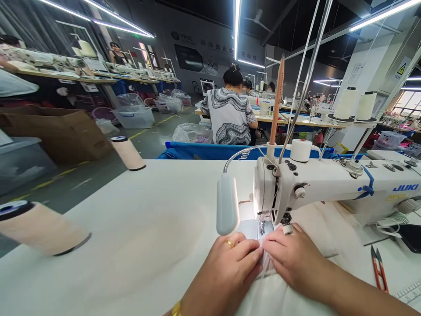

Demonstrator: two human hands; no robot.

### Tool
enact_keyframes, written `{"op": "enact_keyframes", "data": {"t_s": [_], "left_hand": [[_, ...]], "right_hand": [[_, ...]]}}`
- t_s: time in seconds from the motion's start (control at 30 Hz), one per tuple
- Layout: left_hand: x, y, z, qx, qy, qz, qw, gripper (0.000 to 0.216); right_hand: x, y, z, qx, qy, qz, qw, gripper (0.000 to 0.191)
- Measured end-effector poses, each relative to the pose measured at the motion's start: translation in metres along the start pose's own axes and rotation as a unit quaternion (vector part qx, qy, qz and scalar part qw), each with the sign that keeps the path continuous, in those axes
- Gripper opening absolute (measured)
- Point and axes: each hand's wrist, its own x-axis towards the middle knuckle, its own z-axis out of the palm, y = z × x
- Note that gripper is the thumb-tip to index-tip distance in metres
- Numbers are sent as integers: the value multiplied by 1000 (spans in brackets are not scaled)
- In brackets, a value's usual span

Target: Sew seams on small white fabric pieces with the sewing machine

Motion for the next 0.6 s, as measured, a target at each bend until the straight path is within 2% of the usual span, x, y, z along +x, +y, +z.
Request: {"op": "enact_keyframes", "data": {"t_s": [0.23, 0.37, 0.6], "left_hand": [[-1, -1, 2, 11, -15, -11, 1000, 18], [-3, -2, 7, 21, -1, -13, 1000, 26], [-2, 0, 11, 40, 12, -12, 999, 25]], "right_hand": [[4, 3, -3, -11, 20, 16, 1000, 14], [7, 5, -5, -15, 32, 22, 999, 14], [8, 7, -5, -16, 39, 29, 999, 15]]}}
